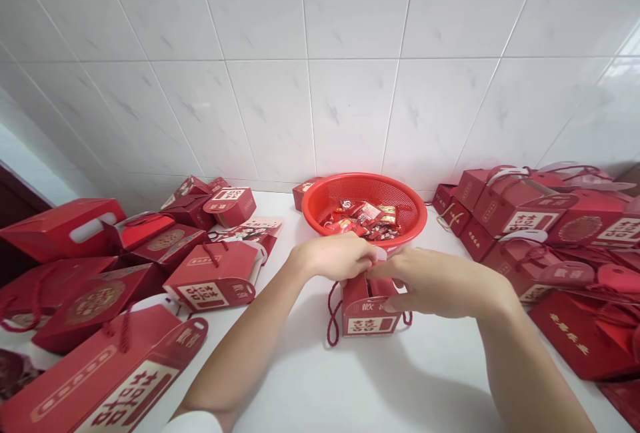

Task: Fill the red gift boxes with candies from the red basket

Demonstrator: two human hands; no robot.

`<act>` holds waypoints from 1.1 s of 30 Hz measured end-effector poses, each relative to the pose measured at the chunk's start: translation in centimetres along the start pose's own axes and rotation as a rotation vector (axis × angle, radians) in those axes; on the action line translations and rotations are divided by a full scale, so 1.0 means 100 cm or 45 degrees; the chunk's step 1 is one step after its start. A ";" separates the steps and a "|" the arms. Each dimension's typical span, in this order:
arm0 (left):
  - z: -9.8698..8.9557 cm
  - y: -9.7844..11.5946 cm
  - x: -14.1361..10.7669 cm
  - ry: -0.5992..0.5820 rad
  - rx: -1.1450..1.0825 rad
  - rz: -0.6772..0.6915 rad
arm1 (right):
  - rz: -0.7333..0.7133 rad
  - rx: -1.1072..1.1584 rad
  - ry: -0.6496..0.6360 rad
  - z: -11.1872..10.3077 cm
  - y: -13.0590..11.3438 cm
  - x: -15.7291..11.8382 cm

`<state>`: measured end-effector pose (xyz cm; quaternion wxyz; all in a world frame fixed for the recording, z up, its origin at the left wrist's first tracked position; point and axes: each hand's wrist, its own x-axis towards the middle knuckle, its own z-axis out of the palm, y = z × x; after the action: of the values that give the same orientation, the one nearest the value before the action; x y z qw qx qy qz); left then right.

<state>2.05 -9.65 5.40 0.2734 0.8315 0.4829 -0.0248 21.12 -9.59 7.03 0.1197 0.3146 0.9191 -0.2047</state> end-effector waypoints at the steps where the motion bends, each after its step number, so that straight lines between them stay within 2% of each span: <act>1: 0.000 0.000 0.000 0.002 -0.006 0.006 | 0.013 -0.017 -0.004 0.000 -0.001 0.000; 7: 0.001 0.000 0.000 -0.008 0.026 -0.004 | 0.114 -0.050 0.000 -0.002 -0.002 0.002; 12: -0.002 0.002 -0.004 -0.025 0.034 -0.007 | 0.072 -0.007 -0.005 -0.003 0.001 0.003; 19: -0.003 0.000 -0.002 -0.026 0.035 0.036 | 0.059 0.038 -0.120 -0.006 0.004 0.006; 27: 0.003 0.003 -0.002 0.066 0.048 -0.022 | -0.031 0.104 -0.112 -0.012 0.006 0.003; 33: 0.010 0.004 -0.007 0.209 0.055 -0.047 | -0.079 0.131 -0.134 -0.011 0.008 0.003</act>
<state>2.21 -10.85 4.93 0.2143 0.8274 0.5183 0.0280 21.30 -8.32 7.67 0.1450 0.2807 0.9091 -0.2716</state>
